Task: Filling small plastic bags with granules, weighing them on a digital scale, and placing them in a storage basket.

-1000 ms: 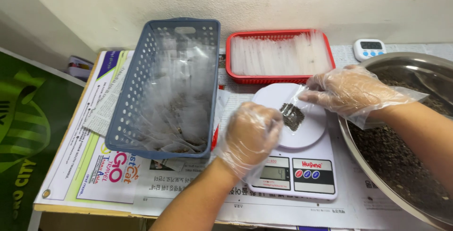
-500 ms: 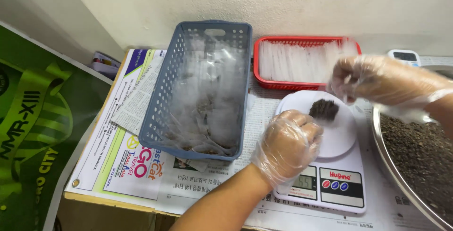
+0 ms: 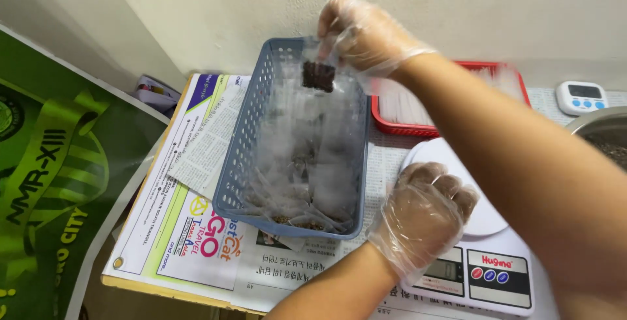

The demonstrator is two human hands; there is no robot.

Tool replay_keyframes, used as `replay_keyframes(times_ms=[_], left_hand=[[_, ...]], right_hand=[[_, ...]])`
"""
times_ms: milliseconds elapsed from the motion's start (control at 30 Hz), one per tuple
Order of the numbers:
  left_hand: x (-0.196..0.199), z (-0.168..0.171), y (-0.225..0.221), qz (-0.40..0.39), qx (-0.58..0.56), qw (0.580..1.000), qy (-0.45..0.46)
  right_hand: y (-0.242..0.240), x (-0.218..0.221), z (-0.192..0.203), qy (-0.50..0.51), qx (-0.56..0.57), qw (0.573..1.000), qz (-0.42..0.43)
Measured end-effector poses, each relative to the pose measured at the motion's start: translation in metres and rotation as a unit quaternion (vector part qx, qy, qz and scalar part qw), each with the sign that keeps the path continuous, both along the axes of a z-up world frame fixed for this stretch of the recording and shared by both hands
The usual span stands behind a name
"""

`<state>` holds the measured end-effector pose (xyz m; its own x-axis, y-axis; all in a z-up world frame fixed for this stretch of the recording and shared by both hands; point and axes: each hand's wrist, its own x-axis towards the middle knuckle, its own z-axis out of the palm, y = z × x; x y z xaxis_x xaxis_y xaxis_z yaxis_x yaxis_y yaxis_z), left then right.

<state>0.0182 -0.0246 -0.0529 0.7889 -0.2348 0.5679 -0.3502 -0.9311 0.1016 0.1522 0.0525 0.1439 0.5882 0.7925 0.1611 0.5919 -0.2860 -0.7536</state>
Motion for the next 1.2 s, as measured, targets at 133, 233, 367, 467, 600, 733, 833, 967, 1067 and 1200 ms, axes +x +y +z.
replay_keyframes(times_ms=[133,233,367,467,600,733,833,967,1067,1200], left_hand=[[0.006,-0.018,0.002,0.149,0.204,0.965,-0.075],[-0.008,0.003,0.007,0.056,0.131,0.983,-0.115],[-0.013,0.016,0.007,0.002,0.017,0.997,-0.07],[-0.01,0.008,0.002,0.016,-0.04,0.998,-0.051],[-0.004,-0.001,-0.003,0.026,-0.111,0.993,-0.01],[0.0,-0.011,-0.007,0.037,-0.11,0.993,0.037],[0.002,-0.016,-0.007,0.04,-0.106,0.99,0.079],[-0.013,0.012,0.002,0.023,-0.047,0.999,0.009],[0.002,-0.014,-0.003,0.037,-0.06,0.989,0.132],[-0.007,0.002,0.0,0.027,-0.11,0.994,0.006]], right_hand=[[0.024,-0.001,-0.026,0.062,-0.073,0.995,-0.004],[0.033,-0.001,-0.034,0.041,-0.167,0.985,0.008],[0.045,0.006,-0.05,-0.124,-0.262,0.955,0.067],[0.063,-0.002,-0.04,-0.213,-0.406,0.889,0.013],[0.069,-0.003,-0.051,-0.177,-0.414,0.893,0.029],[0.073,0.02,-0.086,-0.227,-0.344,0.91,0.027],[0.065,0.005,-0.046,-0.185,-0.379,0.906,0.021],[0.067,0.012,-0.047,-0.206,-0.447,0.87,0.034],[0.061,0.005,-0.052,-0.229,-0.439,0.868,0.042],[0.061,0.0,-0.049,-0.207,-0.451,0.866,0.052]])
